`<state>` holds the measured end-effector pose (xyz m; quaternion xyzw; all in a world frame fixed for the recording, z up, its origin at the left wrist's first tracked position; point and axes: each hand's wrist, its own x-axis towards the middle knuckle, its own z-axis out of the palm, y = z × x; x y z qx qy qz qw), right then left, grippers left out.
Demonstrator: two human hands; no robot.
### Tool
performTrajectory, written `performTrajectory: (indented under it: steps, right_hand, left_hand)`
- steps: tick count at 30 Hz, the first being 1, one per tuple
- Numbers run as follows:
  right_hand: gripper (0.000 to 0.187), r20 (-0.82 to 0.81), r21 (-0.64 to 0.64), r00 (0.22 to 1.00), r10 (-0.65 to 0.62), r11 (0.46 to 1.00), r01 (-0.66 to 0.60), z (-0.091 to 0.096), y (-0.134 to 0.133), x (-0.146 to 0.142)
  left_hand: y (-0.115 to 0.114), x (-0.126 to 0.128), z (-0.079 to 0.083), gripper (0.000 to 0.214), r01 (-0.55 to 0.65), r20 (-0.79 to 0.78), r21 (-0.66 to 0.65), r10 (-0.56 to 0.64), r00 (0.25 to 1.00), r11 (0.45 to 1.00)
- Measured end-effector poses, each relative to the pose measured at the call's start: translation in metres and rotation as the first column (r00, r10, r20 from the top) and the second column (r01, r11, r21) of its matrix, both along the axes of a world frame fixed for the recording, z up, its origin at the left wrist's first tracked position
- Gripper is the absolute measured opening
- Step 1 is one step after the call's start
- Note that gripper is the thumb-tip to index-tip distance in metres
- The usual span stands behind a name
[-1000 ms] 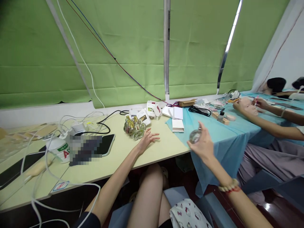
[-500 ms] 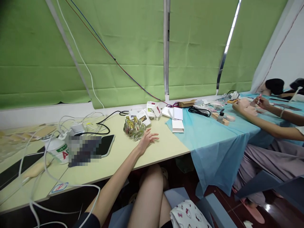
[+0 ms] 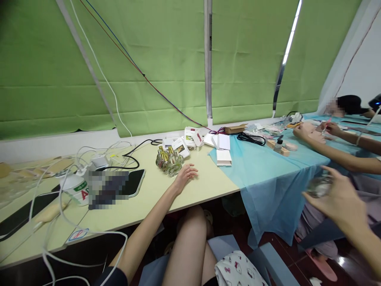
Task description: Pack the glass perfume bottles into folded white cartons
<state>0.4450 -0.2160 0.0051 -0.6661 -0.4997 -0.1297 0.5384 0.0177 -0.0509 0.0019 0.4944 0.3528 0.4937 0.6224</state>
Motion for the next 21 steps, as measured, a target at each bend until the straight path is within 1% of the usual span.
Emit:
performTrajectory:
  steps: [1, 2, 3, 5, 6, 7, 9, 11, 13, 15, 18, 21]
  right_hand:
    - [0.067, 0.120, -0.065, 0.992, 0.033, 0.998, -0.026, -0.001, 0.012, -0.011]
    - [0.075, 0.203, -0.103, 0.975, 0.094, 0.992, -0.074, -0.002, 0.025, -0.026]
    - [0.079, 0.230, -0.126, 0.960, 0.156, 0.984, -0.130, -0.004, 0.040, -0.046]
    - [0.083, 0.157, -0.136, 0.957, 0.244, 0.965, -0.223, -0.004, 0.069, -0.092]
    - [0.084, 0.111, -0.135, 0.940, 0.322, 0.942, -0.307, -0.004, 0.082, -0.117]
    - [0.083, 0.103, -0.146, 0.909, 0.403, 0.910, -0.387, -0.003, 0.094, -0.140]
    - [0.081, 0.164, -0.176, 0.817, 0.553, 0.831, -0.527, -0.001, 0.115, -0.181]
    - [0.080, 0.266, -0.190, 0.722, 0.639, 0.769, -0.610, -0.001, 0.132, -0.213]
    - [0.080, 0.272, -0.182, 0.676, 0.685, 0.726, -0.663, -0.002, 0.145, -0.238]
    - [0.080, 0.236, -0.171, 0.666, 0.707, 0.705, -0.688, -0.006, 0.153, -0.257]
    - [0.079, 0.188, -0.186, 0.683, 0.706, 0.709, -0.681, -0.013, 0.158, -0.275]
    - [0.077, 0.183, -0.209, 0.698, 0.692, 0.721, -0.660, -0.019, 0.158, -0.282]
  left_hand:
    - [0.001, 0.000, -0.001, 0.036, -0.009, -0.004, 0.002, 0.009, 1.000, 1.000]
    - [0.002, 0.000, -0.002, 0.035, -0.017, -0.008, 0.003, 0.017, 1.000, 1.000]
    - [0.002, 0.001, -0.003, 0.034, -0.022, -0.012, 0.007, 0.022, 1.000, 1.000]
    - [0.003, 0.001, -0.004, 0.034, -0.026, -0.019, 0.018, 0.027, 0.999, 0.999]
    - [0.003, 0.001, -0.004, 0.034, -0.025, -0.025, 0.026, 0.025, 0.999, 0.999]
    - [0.002, 0.001, -0.004, 0.033, -0.021, -0.034, 0.036, 0.022, 0.999, 0.999]
    - [0.001, 0.002, -0.004, 0.035, -0.014, -0.057, 0.052, 0.017, 0.998, 0.999]
    - [0.000, 0.003, -0.003, 0.040, -0.017, -0.077, 0.067, 0.023, 0.997, 0.998]
    - [-0.002, 0.004, -0.002, 0.046, -0.025, -0.088, 0.082, 0.033, 0.996, 0.996]
    - [-0.003, 0.004, -0.002, 0.054, -0.035, -0.095, 0.100, 0.045, 0.994, 0.994]
    - [-0.002, 0.004, -0.002, 0.059, -0.060, -0.073, 0.105, 0.068, 0.995, 0.993]
    - [0.001, 0.003, -0.005, 0.051, -0.072, -0.031, 0.069, 0.074, 0.997, 0.995]
